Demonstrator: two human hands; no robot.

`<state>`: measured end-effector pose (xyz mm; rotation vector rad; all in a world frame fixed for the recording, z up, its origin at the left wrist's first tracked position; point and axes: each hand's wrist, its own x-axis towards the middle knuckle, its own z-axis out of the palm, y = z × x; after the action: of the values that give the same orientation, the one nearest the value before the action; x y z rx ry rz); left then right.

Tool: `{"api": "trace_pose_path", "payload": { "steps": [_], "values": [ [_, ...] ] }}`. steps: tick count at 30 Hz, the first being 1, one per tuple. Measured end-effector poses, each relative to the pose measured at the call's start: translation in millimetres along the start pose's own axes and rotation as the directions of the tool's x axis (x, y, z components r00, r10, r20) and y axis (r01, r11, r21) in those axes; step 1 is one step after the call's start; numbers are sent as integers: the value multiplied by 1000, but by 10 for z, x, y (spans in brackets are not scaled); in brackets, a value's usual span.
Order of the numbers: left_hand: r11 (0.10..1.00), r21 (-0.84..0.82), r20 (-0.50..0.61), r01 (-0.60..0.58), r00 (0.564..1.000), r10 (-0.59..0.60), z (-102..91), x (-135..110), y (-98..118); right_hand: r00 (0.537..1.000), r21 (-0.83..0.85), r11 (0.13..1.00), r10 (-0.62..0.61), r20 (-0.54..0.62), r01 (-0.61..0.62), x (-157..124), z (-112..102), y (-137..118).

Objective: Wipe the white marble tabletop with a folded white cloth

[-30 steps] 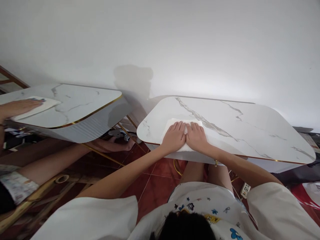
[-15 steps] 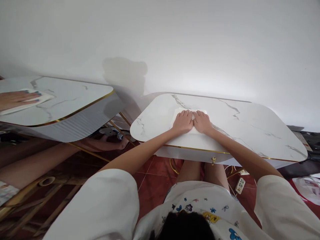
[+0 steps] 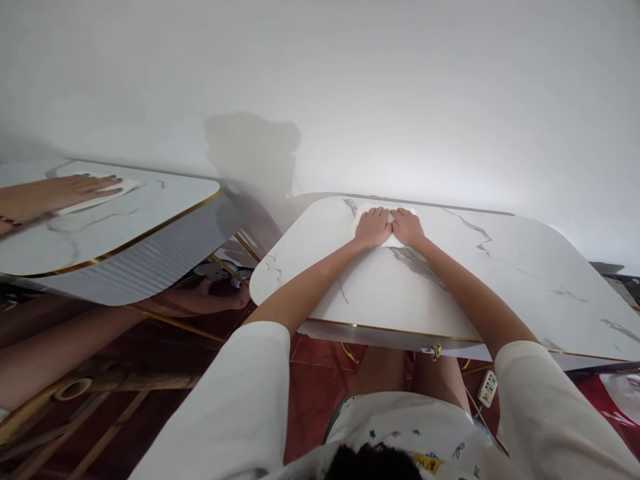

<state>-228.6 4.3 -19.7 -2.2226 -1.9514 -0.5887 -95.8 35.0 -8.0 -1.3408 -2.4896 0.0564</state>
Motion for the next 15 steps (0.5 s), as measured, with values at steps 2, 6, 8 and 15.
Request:
{"api": "trace_pose_path", "payload": {
  "steps": [2, 6, 8, 15],
  "values": [
    [1000, -6, -1, 7, 1000, -7, 30, 99, -49, 1000, 7, 1000, -1, -6, 1, 126, 35, 47],
    [1000, 0, 12, 22, 1000, -22, 71, 275, -115, 1000, 29, 1000, -9, -8, 10, 358, 100, 140],
    [999, -4, 10, 38, 999, -38, 93, 353, -129, 1000, 37, 999, -22, -9, 22, 455, 120, 187],
    [997, 21, -8, 81, 997, -81, 190, 589, -99, 999, 27, 998, -52, 11, 52, 680, 128, 371]
  ]
}}
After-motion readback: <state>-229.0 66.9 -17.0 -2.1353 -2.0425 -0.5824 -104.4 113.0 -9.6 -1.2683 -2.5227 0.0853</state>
